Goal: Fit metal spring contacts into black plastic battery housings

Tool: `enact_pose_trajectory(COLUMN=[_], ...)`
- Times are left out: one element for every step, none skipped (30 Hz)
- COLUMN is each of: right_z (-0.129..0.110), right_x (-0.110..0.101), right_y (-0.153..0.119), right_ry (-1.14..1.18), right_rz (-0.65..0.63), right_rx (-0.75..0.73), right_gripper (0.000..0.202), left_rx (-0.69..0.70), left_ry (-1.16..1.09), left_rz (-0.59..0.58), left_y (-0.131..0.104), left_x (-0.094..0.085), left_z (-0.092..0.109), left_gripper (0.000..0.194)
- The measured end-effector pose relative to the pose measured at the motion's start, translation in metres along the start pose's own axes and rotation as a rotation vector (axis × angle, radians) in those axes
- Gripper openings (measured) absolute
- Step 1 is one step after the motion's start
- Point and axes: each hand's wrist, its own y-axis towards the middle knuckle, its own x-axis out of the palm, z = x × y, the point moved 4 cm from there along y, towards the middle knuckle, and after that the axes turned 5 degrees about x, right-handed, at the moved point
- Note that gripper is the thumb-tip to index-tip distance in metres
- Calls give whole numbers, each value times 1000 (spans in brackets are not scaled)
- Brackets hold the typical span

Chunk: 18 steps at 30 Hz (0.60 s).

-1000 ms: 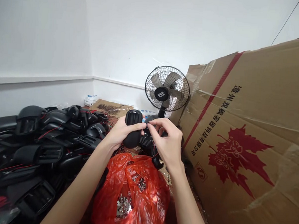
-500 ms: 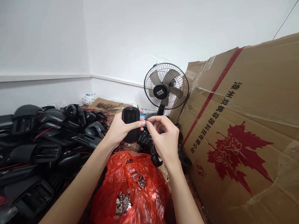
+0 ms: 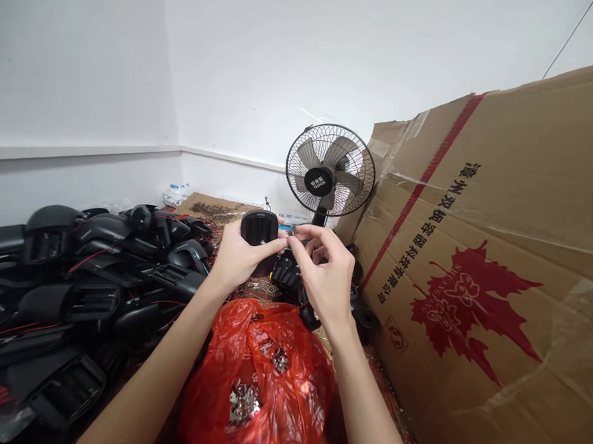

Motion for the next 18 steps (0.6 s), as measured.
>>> enact_pose_trajectory(right_z=[2,4,6,7,9,10,11,12,14,15,15,15,15,13,11,7,3,-1], right_x=[0,1,2,3,5,6,7,8,8,7,6,4,2,0,-2,-4,-6,-6], right_y=[1,1,2,3,4,4,5,6,6,7,7,8,8,7,7,7,6,5], right_ry=[29,60,91,121,150,179,205,229,250,267,274,267,241,189,112,21,-67,-143], right_rz=[-14,-37,-69,-104,-139,-169,-188,-196,-190,-174,-151,-125,-97,-72,-53,-43,-41,-43], right_rx=[32,69,108,146,178,207,230,244,249,245,234,216,189,145,85,10,-73,-156], right_gripper=[23,28,31,31,29,27,26,24,24,23,22,21,20,18,15,11,10,11], left_rx=[-22,-50,-83,-119,-154,-189,-220,-244,-260,-273,-284,-297,-314,-335,-358,-375,-387,-395], left_ry=[-31,-73,-123,-172,-215,-250,-280,-303,-317,-326,-328,-326,-320,-312,-306,-300,-297,-300], left_rz=[13,24,33,39,40,34,20,0,-26,-50,-70,-86,-101,-120,-143,-171,-205,-237], left_y=[0,0,0,0,-1,-1,-1,-1,-1,-2,-2,-3,-3,-4,-5,-6,-7,-8], left_x=[0,-1,-1,0,0,1,2,3,4,5,6,7,8,9,10,11,13,14], left_z=[-2,-3,-5,-8,-9,-11,-13,-13,-14,-14,-13,-13,-13,-13,-13,-13,-14,-14], left_gripper=[31,33,35,36,37,38,39,41,42,43,42,40,38,36,36,37,39,42])
